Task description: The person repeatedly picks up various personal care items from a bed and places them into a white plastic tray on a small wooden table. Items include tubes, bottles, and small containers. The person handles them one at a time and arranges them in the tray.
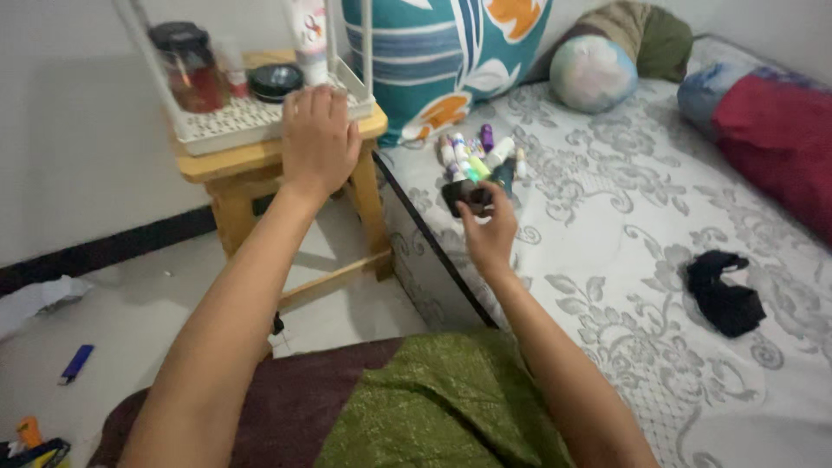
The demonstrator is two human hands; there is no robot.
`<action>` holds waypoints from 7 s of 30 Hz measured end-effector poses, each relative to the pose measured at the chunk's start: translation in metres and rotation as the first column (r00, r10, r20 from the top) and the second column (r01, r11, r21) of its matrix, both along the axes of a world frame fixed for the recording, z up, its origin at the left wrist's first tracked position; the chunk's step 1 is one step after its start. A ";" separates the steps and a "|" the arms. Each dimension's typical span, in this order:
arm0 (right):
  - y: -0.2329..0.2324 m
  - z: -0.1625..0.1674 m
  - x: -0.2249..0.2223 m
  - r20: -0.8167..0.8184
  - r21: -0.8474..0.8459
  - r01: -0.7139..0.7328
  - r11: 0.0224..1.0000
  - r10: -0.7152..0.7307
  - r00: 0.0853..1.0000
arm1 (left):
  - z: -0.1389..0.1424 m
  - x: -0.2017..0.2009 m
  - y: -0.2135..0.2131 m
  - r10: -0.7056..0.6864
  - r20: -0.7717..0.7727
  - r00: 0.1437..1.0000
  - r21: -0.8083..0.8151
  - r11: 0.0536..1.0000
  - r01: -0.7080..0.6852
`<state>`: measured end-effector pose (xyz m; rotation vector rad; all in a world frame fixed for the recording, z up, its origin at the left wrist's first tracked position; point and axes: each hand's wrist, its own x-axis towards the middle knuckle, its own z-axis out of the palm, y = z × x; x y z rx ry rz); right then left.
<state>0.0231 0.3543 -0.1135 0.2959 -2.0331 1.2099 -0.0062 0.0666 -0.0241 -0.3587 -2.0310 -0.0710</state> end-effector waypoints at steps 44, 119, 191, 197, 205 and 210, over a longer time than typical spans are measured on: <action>0.133 -0.096 -0.147 0.232 0.232 0.261 0.937 -0.313 0.921 | -0.181 -0.186 0.212 -0.313 0.289 0.905 0.668 0.743 0.043; -0.288 0.143 -0.129 0.342 0.527 -0.464 0.712 0.322 0.883 | 0.001 0.045 -0.102 0.277 0.346 0.897 0.096 0.940 -0.327; 0.096 -0.090 -0.119 0.310 0.591 0.264 0.762 -0.517 0.798 | -0.177 -0.116 0.212 -0.239 0.488 0.839 0.392 0.919 0.033; 0.080 -0.092 -0.088 0.308 0.644 0.256 0.721 -0.551 0.776 | -0.170 -0.073 0.193 -0.190 0.661 0.726 0.255 0.967 0.021; 0.032 -0.084 -0.052 0.396 0.711 0.154 0.686 -0.573 0.718 | -0.087 -0.006 0.088 -0.192 0.871 0.452 0.124 0.977 0.176; -0.015 -0.077 -0.033 0.375 0.762 0.156 0.628 -0.626 0.684 | -0.035 0.024 0.008 -0.243 0.243 0.939 0.062 0.970 0.235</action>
